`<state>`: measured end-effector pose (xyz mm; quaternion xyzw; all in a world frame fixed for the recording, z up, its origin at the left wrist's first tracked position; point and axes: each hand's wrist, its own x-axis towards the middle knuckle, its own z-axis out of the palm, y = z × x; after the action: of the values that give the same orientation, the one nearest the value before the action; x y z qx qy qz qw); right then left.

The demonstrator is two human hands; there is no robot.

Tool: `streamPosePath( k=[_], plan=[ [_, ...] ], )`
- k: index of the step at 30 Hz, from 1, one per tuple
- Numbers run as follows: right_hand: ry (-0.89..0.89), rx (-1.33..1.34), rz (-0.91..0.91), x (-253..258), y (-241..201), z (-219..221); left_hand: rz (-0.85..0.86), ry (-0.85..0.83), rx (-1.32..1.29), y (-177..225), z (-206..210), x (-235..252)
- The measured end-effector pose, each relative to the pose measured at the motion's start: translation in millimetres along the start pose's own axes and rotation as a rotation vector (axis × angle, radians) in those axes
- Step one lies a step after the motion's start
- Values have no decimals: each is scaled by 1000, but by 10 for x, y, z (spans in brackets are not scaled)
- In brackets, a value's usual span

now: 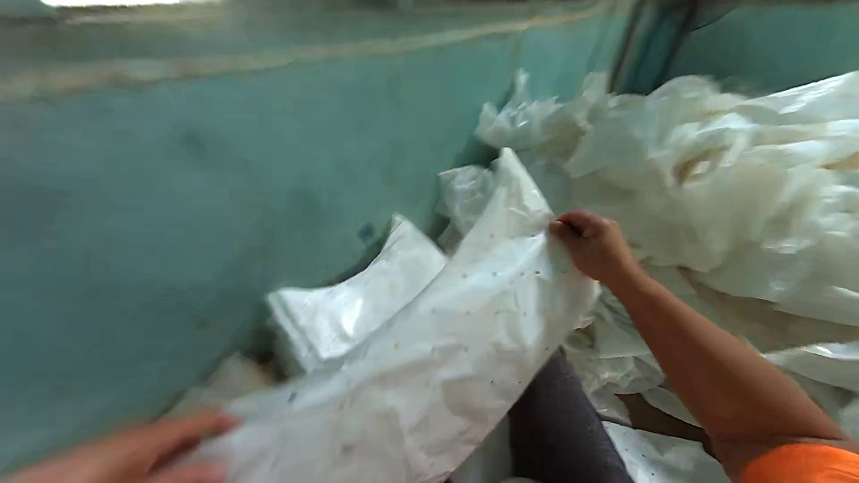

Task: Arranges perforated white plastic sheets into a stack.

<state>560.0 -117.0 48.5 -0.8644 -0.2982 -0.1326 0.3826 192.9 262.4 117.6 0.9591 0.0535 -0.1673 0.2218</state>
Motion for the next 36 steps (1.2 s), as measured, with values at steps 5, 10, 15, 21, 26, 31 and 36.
streamPosePath(
  k=[5,10,15,21,26,31,36],
  plan=[
    [-385,-118,204,-46,144,638,-269,105,-299,-263,-160,261],
    [-563,-188,270,-296,481,944,-175,587,-623,-311,634,609],
    [-522,-200,303,-528,842,980,-368,468,-244,90,2017,874],
    [-448,-68,376,-811,1051,1046,-630,962,-509,-36,2747,747],
    [-575,385,523,-1051,1199,764,-717,1106,-907,90,2921,172],
    [-457,386,372,-745,986,815,-519,882,-1013,-195,2329,96],
    [-273,175,137,196,611,1113,-424,946,-858,-590,1530,802]
  ],
)
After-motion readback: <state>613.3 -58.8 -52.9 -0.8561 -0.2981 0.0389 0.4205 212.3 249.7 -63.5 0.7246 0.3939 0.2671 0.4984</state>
